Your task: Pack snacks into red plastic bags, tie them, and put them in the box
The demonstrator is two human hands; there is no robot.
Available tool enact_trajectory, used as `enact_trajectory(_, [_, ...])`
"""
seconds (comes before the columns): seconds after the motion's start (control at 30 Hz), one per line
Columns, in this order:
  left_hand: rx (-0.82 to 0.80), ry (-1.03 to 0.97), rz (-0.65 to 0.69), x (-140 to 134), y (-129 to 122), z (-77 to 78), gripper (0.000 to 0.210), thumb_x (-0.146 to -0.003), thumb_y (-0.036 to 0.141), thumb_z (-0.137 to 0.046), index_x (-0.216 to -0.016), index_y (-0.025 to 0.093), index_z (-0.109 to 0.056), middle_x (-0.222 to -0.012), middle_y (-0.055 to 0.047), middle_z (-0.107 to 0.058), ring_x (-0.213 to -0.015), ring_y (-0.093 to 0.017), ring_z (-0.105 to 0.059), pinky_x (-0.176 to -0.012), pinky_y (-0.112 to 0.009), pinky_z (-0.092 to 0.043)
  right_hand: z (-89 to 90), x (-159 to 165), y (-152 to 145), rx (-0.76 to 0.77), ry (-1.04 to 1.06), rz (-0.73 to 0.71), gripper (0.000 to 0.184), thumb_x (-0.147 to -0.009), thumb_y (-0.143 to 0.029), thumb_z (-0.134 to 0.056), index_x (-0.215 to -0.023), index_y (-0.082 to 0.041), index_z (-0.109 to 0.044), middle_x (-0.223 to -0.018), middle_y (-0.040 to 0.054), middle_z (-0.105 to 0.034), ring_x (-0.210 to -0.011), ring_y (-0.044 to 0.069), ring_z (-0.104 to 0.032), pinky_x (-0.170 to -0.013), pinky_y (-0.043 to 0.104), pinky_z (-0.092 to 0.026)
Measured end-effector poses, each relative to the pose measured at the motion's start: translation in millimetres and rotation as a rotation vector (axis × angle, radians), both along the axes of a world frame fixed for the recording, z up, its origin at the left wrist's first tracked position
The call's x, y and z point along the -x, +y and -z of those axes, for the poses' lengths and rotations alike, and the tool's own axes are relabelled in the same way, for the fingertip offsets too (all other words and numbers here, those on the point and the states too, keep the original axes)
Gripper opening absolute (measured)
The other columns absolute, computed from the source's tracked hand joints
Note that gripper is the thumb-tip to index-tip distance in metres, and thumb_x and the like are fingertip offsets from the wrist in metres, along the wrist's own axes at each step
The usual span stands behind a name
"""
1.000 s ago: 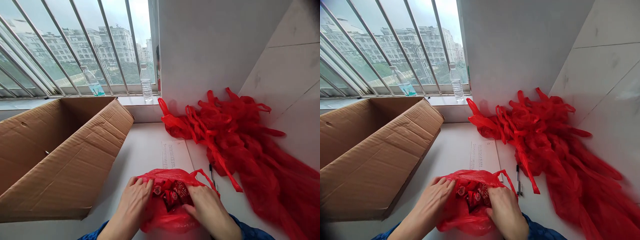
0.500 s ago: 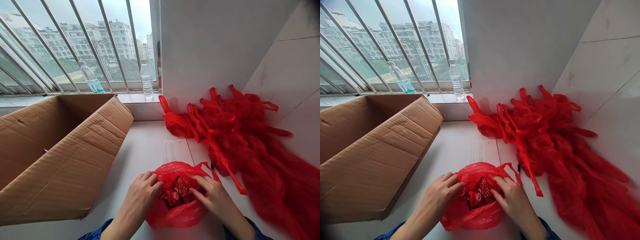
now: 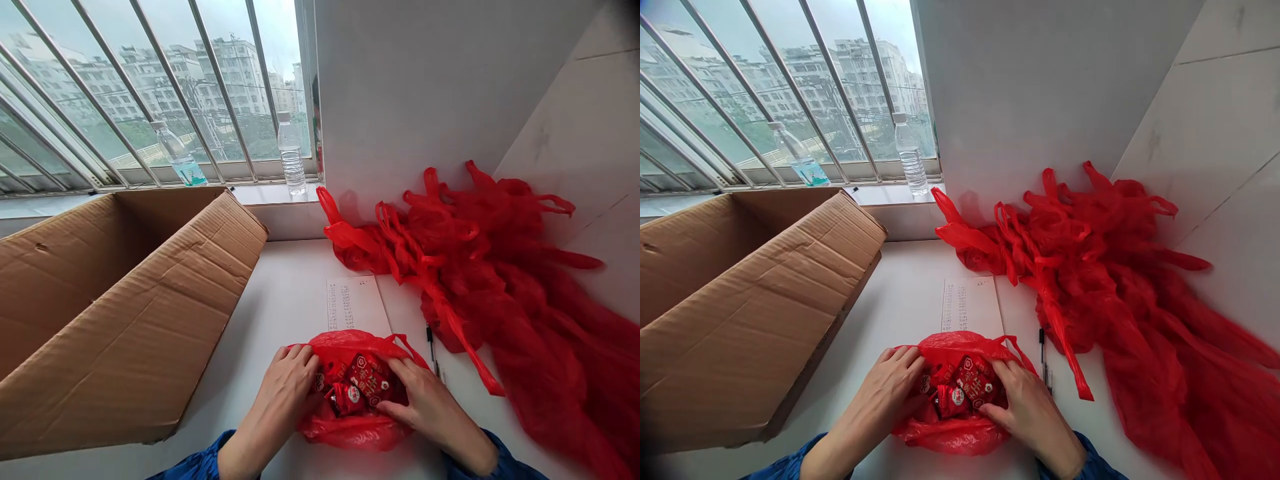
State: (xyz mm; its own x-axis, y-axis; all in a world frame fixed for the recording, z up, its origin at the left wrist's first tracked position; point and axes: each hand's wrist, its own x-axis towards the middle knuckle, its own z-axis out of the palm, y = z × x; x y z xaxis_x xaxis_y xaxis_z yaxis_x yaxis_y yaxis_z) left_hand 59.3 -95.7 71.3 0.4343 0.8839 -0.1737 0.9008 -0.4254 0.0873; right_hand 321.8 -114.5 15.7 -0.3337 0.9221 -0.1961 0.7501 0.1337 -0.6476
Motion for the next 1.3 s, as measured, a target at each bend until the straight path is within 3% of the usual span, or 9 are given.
enact_trajectory(0.17, [-0.044,0.009,-0.085,-1.2,1.0,0.5,0.012,-0.088,0.018,-0.063,-0.099,0.016,-0.065,-0.102,-0.009,-0.069,-0.096,-0.03,-0.064,-0.085,-0.046,-0.046,-0.5,0.3,-0.7,0.011,-0.01,0.007,0.065,-0.083,-0.031,-0.071,-0.144,-0.018,-0.053,-0.127,0.0121,-0.066,-0.119,0.029,-0.061,-0.105,0.042,-0.047])
enact_trajectory(0.27, [-0.054,0.003,-0.091,-2.4,-0.4,-0.2,0.021,-0.087,0.017,-0.065,-0.108,0.017,-0.065,-0.107,-0.008,-0.07,-0.1,-0.03,-0.064,-0.088,-0.046,-0.047,-2.2,1.2,-1.1,0.01,-0.01,0.012,0.068,-0.083,-0.032,-0.071,-0.146,-0.017,-0.05,-0.133,0.0126,-0.063,-0.124,0.029,-0.059,-0.108,0.042,-0.045])
enact_trajectory(0.33, [-0.087,-0.004,-0.064,-4.7,-1.5,0.9,0.016,-0.091,0.018,-0.063,-0.106,0.02,-0.066,-0.107,-0.007,-0.07,-0.099,-0.03,-0.064,-0.088,-0.047,-0.047,-2.9,1.8,-1.1,-0.001,-0.001,0.011,0.07,-0.083,-0.031,-0.071,-0.148,-0.018,-0.048,-0.14,0.012,-0.06,-0.129,0.029,-0.055,-0.111,0.041,-0.042])
enact_trajectory(0.47, [-0.181,-0.077,0.035,-12.0,-2.0,11.9,0.012,-0.099,0.027,-0.056,-0.099,0.023,-0.068,-0.097,-0.004,-0.071,-0.093,-0.029,-0.064,-0.08,-0.044,-0.047,-2.9,2.5,-0.6,-0.006,-0.004,-0.001,0.073,-0.082,-0.032,-0.071,-0.149,-0.018,-0.047,-0.144,0.0115,-0.057,-0.133,0.029,-0.053,-0.113,0.042,-0.041])
enact_trajectory(0.67, [-0.215,-0.115,0.061,-15.9,2.4,29.2,0.013,-0.097,0.026,-0.061,-0.109,0.025,-0.066,-0.098,-0.001,-0.072,-0.09,-0.024,-0.065,-0.077,-0.038,-0.047,-2.8,3.5,0.2,-0.011,-0.016,0.004,0.071,-0.082,-0.031,-0.071,-0.148,-0.017,-0.049,-0.142,0.0125,-0.058,-0.131,0.029,-0.054,-0.113,0.042,-0.041])
enact_trajectory(0.93, [-0.299,-0.067,-0.095,2.5,5.9,16.3,0.019,-0.094,0.016,-0.061,-0.111,0.022,-0.067,-0.097,-0.005,-0.073,-0.087,-0.026,-0.065,-0.074,-0.039,-0.045,-7.6,3.3,-2.7,-0.009,-0.021,0.007,0.069,-0.084,-0.032,-0.07,-0.147,-0.015,-0.05,-0.135,0.0138,-0.063,-0.125,0.03,-0.058,-0.108,0.043,-0.045])
enact_trajectory(1.0, [-0.288,-0.101,-0.06,1.3,2.2,12.6,0.016,-0.095,0.019,-0.06,-0.108,0.023,-0.067,-0.101,-0.005,-0.072,-0.089,-0.026,-0.064,-0.076,-0.038,-0.045,-9.0,3.6,-2.2,-0.013,-0.014,0.005,0.069,-0.084,-0.033,-0.07,-0.148,-0.016,-0.049,-0.138,0.0137,-0.061,-0.128,0.029,-0.057,-0.11,0.043,-0.044])
enact_trajectory(1.17, [-0.104,-0.315,0.228,-11.7,-10.8,14.1,0.019,-0.092,0.025,-0.068,-0.111,0.028,-0.067,-0.105,-0.002,-0.071,-0.095,-0.024,-0.06,-0.081,-0.037,-0.043,-10.3,4.8,-0.7,-0.019,-0.008,0.005,0.073,-0.082,-0.034,-0.071,-0.149,-0.016,-0.047,-0.143,0.0129,-0.058,-0.131,0.028,-0.054,-0.112,0.041,-0.042])
enact_trajectory(1.3, [0.001,-0.353,0.261,-20.6,-15.9,23.0,0.026,-0.081,0.024,-0.079,-0.104,0.027,-0.066,-0.101,0.001,-0.071,-0.093,-0.023,-0.057,-0.08,-0.037,-0.041,-11.2,5.4,-1.4,-0.026,-0.019,0.01,0.072,-0.082,-0.036,-0.07,-0.148,-0.016,-0.049,-0.143,0.0131,-0.058,-0.131,0.028,-0.055,-0.111,0.04,-0.042])
